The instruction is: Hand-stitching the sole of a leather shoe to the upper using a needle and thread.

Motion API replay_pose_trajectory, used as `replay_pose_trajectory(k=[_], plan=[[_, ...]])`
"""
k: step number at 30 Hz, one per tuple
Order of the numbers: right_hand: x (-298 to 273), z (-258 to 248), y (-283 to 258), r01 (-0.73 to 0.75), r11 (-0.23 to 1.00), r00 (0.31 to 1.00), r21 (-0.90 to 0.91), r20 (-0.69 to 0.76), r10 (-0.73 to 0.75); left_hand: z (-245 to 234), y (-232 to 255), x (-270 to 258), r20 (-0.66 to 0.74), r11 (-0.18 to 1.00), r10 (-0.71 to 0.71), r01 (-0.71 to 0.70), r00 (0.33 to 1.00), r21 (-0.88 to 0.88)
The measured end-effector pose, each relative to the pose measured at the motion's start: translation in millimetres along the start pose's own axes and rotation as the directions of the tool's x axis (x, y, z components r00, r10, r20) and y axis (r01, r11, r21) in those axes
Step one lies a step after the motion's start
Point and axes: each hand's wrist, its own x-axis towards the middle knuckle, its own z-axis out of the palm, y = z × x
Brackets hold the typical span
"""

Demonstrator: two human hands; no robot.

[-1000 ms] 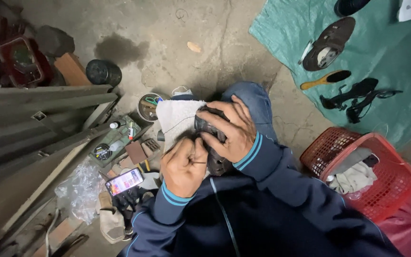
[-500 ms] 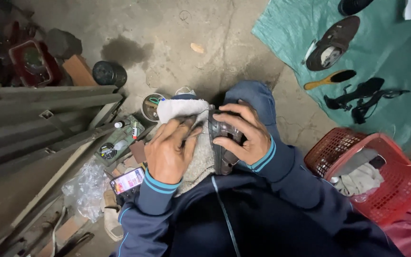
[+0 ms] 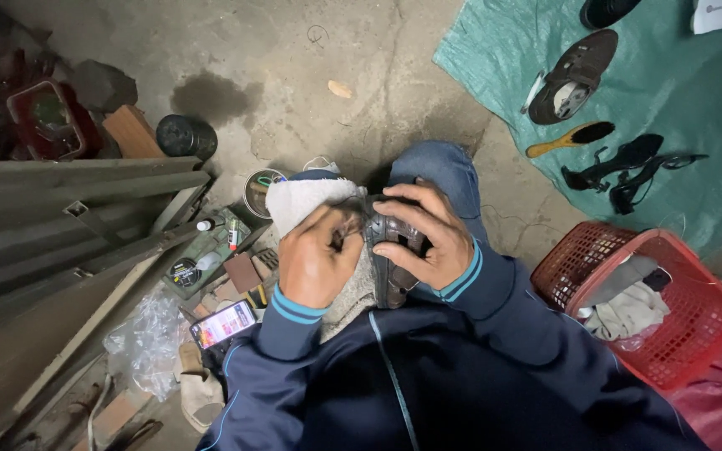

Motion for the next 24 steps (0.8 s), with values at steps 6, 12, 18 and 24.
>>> replay_pose_trajectory(k=[6,12,18,24], plan=[[6.4,3.5,-7.9,-0.001,1.000,1.000,-0.031,0.014,0.001,-30.5,-7.1,-20.0,0.152,0.901,-0.224,0.264,0.963,-0.345],[3.0,-1.3,-15.5,-0.017,1.000,1.000,0.025,0.007,0.016,-32.1,13.8,-11.0,0.003,0.994,-0.095,0.095,0.995,-0.047],[-5.8,-4.4,-14.3,-0.012,0.999,1.000,0.037,-0.028,0.013,-7.6,17.0,-4.6,-0.061,0.998,0.041,-0.038,0.997,0.039],[-5.2,-6.9,-13.7,-0.025,0.999,1.000,0.033,-0.016,0.025,1.2,19.9,-2.5,-0.034,0.996,0.004,-0.007,0.999,-0.086]])
